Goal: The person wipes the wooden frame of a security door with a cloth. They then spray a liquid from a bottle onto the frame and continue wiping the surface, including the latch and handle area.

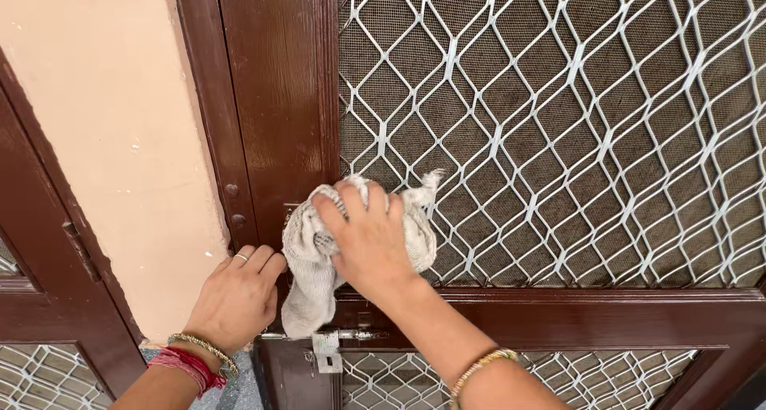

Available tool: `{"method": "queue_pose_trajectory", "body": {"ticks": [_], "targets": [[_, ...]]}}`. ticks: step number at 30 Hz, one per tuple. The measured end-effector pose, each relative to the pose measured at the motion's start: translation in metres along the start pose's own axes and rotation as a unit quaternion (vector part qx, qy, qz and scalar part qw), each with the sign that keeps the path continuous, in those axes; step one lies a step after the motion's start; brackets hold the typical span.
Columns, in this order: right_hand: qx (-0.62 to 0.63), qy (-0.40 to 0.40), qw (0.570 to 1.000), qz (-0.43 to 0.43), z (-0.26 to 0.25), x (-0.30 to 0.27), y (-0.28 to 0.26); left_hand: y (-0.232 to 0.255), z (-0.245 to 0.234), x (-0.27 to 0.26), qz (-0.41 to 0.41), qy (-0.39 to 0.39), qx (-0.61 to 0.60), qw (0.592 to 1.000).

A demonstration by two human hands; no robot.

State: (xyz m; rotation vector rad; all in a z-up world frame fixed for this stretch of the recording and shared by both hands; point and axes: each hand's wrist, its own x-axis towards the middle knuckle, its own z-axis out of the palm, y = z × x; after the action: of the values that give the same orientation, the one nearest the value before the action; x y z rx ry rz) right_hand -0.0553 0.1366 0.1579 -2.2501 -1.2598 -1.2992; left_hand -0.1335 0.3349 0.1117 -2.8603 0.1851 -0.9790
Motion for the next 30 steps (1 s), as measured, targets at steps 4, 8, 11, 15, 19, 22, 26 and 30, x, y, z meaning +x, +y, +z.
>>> {"method": "queue_pose_trajectory", "body": {"ticks": [4,8,11,15,19,22,26,30], "targets": [[-0.037,0.009,0.999,-0.005,0.026,-0.012,-0.007,-0.004,0.002,0.001,0.008,0.014,-0.008,1.0],[-0.048,-0.003,0.998,-0.051,0.046,-0.049,-0.01,-0.004,0.01,-0.003,0.006,-0.009,-0.011,1.0],[-0.031,-0.067,0.994,-0.081,0.047,-0.068,-0.014,0.0,0.019,-0.009,0.006,0.0,-0.025,1.0],[0.043,-0.324,0.945,-0.034,0.042,-0.074,-0.018,0.005,0.03,-0.014,0.005,-0.014,-0.029,0.999],[0.072,-0.254,0.963,-0.053,0.041,-0.088,-0.027,0.012,0.041,-0.017,0.004,-0.024,-0.041,0.999],[-0.038,-0.194,0.975,-0.1,0.044,-0.099,-0.024,0.014,0.046,-0.02,0.005,-0.037,-0.048,0.998],[0.032,-0.324,0.945,0.008,0.042,-0.106,-0.01,0.016,0.052,-0.017,0.004,-0.045,-0.047,0.998],[0.013,-0.347,0.937,0.028,0.028,-0.124,0.02,0.029,0.062,-0.011,0.018,-0.064,-0.06,0.996]]}}
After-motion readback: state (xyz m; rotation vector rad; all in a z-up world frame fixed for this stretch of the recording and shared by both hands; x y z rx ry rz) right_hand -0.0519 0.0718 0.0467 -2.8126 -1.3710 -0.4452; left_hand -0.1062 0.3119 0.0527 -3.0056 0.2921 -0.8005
